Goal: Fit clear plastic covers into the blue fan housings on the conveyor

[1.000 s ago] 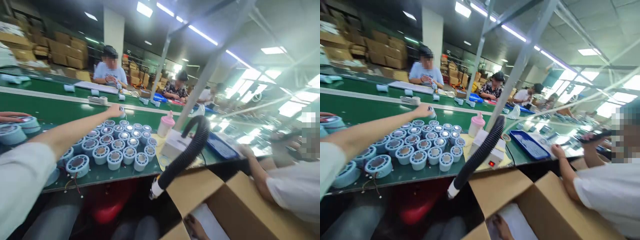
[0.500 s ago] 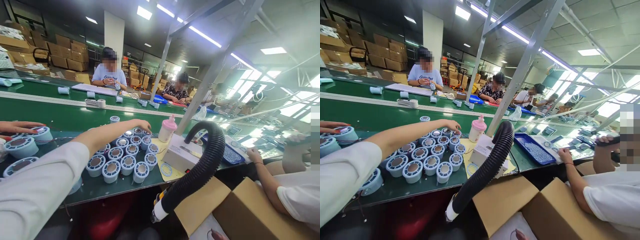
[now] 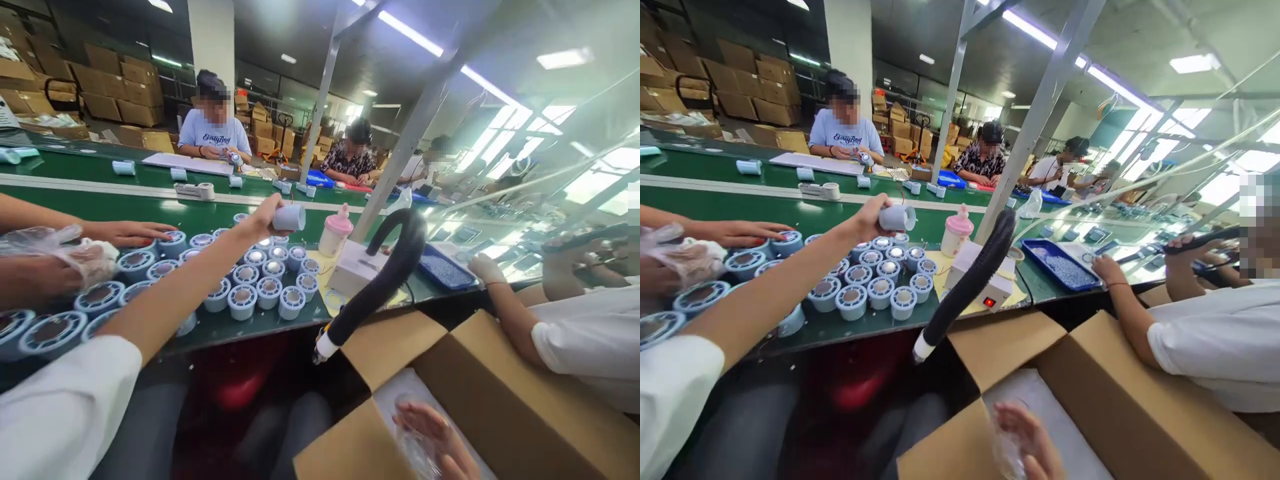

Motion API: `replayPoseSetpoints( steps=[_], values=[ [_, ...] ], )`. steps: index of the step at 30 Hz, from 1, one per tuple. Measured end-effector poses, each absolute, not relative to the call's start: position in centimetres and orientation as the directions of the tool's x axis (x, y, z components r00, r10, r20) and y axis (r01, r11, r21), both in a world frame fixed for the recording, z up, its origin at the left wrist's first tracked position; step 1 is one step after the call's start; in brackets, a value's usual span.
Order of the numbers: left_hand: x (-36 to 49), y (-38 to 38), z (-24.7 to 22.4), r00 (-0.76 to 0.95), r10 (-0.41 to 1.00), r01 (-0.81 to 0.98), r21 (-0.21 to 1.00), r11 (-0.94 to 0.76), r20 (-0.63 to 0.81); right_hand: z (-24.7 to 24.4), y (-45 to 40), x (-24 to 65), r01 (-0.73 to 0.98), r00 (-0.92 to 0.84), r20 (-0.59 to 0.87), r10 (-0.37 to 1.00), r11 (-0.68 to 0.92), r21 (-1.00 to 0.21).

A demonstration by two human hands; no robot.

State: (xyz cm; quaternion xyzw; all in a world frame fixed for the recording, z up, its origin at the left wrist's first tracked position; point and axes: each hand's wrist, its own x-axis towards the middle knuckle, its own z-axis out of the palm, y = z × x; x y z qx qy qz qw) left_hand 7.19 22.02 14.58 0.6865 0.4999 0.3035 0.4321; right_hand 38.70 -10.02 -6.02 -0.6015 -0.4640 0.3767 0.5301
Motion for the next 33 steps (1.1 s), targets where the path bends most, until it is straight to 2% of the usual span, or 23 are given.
replayPoseSetpoints(
  steps=[1,3,4,5,7,8,10,12,13,16,18,20,23,28,30,33],
  values=[
    [6.5,19.2,13.6,0.339,0.939,0.388,0.918,-0.080,-0.062,-4.6,-10.0,35.9,0.307,0.150,0.190,0.970,0.137,-0.942],
    [5.1,13.2,10.8,0.404,0.895,0.353,0.935,0.036,-0.187,-1.9,-10.0,30.3,0.582,-0.093,0.364,0.927,0.347,-0.735],
    [4.4,10.2,9.3,0.464,0.840,0.340,0.932,0.122,-0.280,-0.8,-10.0,27.8,0.673,-0.172,0.415,0.893,0.415,-0.612],
    [3.8,7.4,7.8,0.574,0.714,0.281,0.916,0.288,-0.400,0.0,-10.0,25.7,0.733,-0.230,0.461,0.857,0.464,-0.498],
    [2.9,3.0,5.3,0.672,0.494,0.313,0.816,0.486,-0.552,1.0,-10.0,22.6,0.809,-0.298,0.487,0.821,0.488,-0.328],
    [2.5,1.5,4.4,0.707,0.405,0.345,0.783,0.518,-0.580,1.2,-10.0,21.7,0.838,-0.309,0.476,0.823,0.473,-0.274],
    [2.2,-0.3,3.4,0.752,0.327,0.410,0.795,0.448,-0.572,1.2,-10.1,20.8,0.885,-0.294,0.405,0.866,0.407,-0.228],
    [2.2,-1.0,3.2,0.785,0.333,0.444,0.849,0.285,-0.522,1.0,-10.3,20.7,0.898,-0.264,0.284,0.922,0.342,-0.275],
    [2.2,-1.2,3.4,0.790,0.373,0.452,0.874,0.181,-0.486,0.9,-10.4,20.8,0.883,-0.265,0.213,0.941,0.325,-0.339],
    [2.3,-1.7,3.9,0.780,0.553,0.439,0.885,-0.153,-0.292,1.0,-10.7,21.2,0.728,-0.295,0.053,0.954,0.261,-0.634],
    [2.2,-2.2,3.9,0.762,0.629,0.402,0.873,-0.277,-0.152,1.2,-10.9,21.4,0.593,-0.271,0.024,0.962,0.186,-0.784],
    [2.1,-2.7,3.6,0.737,0.671,0.373,0.879,-0.296,-0.087,1.6,-11.0,21.4,0.504,-0.205,0.024,0.979,0.127,-0.854],
    [2.0,-3.1,2.4,0.718,0.695,0.334,0.893,-0.303,-0.033,2.0,-11.0,21.4,0.465,-0.121,0.022,0.992,0.077,-0.882],
    [1.7,-2.9,0.0,0.752,0.653,0.268,0.863,-0.429,0.091,1.8,-10.9,21.6,0.401,0.001,-0.028,1.000,-0.026,-0.916],
    [1.6,-2.7,-1.0,0.780,0.618,0.228,0.875,-0.427,0.099,1.6,-10.8,21.6,0.329,0.050,-0.076,0.996,-0.088,-0.940],
    [1.7,-2.8,-1.9,0.809,0.585,0.170,0.926,-0.338,0.065,1.3,-10.7,21.8,0.207,0.103,-0.143,0.984,-0.162,-0.965]
  ],
)
